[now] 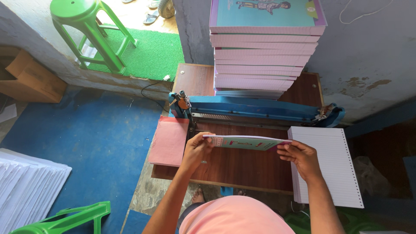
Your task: The person inserts a stack of lined paper into a pink cover, aligns it on a binding machine, and staples the spine. They repeat this process for multiple notebooks, stacking the finished units on the table.
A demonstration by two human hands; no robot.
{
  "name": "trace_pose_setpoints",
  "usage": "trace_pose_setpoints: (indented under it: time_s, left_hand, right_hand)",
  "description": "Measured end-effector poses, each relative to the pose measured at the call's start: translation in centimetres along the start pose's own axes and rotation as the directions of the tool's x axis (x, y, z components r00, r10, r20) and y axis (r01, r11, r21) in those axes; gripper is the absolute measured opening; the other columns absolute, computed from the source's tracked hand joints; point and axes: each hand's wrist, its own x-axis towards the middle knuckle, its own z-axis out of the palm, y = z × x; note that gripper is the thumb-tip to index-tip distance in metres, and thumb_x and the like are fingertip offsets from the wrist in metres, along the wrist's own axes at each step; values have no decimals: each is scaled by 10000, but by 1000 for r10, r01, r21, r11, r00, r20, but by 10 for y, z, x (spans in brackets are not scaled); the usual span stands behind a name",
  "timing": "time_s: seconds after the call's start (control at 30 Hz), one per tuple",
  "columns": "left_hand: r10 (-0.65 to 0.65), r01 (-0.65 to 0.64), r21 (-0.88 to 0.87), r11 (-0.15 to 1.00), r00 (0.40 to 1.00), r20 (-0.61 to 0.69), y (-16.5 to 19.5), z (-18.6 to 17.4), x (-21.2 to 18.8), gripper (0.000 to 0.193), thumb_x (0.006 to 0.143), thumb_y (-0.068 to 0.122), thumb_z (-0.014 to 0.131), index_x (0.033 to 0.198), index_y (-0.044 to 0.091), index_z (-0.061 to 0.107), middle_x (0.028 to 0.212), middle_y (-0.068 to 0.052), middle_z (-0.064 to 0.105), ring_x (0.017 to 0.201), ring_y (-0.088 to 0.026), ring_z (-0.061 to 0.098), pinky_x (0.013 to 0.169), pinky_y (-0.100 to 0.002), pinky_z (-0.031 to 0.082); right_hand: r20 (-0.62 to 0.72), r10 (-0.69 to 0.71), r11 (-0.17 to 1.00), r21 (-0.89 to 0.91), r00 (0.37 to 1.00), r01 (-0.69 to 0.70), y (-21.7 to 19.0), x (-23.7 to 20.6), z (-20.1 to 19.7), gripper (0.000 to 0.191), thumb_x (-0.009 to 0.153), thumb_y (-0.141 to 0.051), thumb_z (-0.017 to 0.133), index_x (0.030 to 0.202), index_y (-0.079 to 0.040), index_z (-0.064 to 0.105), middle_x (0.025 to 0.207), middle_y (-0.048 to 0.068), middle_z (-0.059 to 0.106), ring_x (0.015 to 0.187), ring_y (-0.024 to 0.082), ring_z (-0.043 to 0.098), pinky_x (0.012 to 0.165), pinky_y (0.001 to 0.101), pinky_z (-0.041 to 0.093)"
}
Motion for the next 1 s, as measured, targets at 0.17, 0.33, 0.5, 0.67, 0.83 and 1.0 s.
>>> trace_pose_setpoints:
  time_s: [0.17,0.33,0.5,0.67,0.83,1.0]
  left_hand:
    - [117,-121,40,992,989,88,42,-2,-9,390,894,101,391,1029,-17,737,1082,-88,762,982,-140,725,932,-291,578]
    - [201,-218,205,954,975,100,84,-9,-23,394,939,170,422,945,-54,747,1043,-142,790,913,-174,625,816,-285,458]
    - [104,-136,345,929,989,108,124,-9,-28,373,937,200,475,933,-45,756,940,-139,780,874,-195,718,789,-322,561]
    - [54,-89,583,807,996,77,156,44,-48,375,911,243,539,936,-53,767,883,-173,781,833,-237,728,773,-343,554]
    - [0,52,696,716,997,-75,197,66,-45,405,879,310,583,969,-44,759,871,-242,745,800,-309,724,762,-380,550]
    - [-6,121,627,769,983,-183,222,77,-35,423,861,333,599,971,-48,747,870,-246,750,825,-308,745,783,-381,559]
  right_hand:
    - [43,31,986,164,999,-37,-25,-7,4,404,953,-248,464,1041,34,739,930,215,791,837,261,805,734,374,671]
    - [21,38,996,78,999,-39,-50,-22,19,186,925,-127,688,989,39,739,901,184,754,802,253,750,739,388,640]
    - [-50,221,969,-103,974,-225,-66,-29,43,169,853,-105,747,991,-9,754,917,143,769,824,222,735,719,347,638]
    - [-80,301,900,-306,950,-311,-101,-54,26,223,825,-91,760,1023,12,755,872,121,722,753,192,669,641,301,579]
    - [-172,320,875,-323,932,-360,-141,-56,51,444,781,-43,729,1211,14,634,876,148,739,752,178,670,617,301,557]
    - [-207,297,873,-337,932,-353,-187,-68,74,479,808,-58,708,1272,51,669,900,148,743,758,177,663,623,287,541]
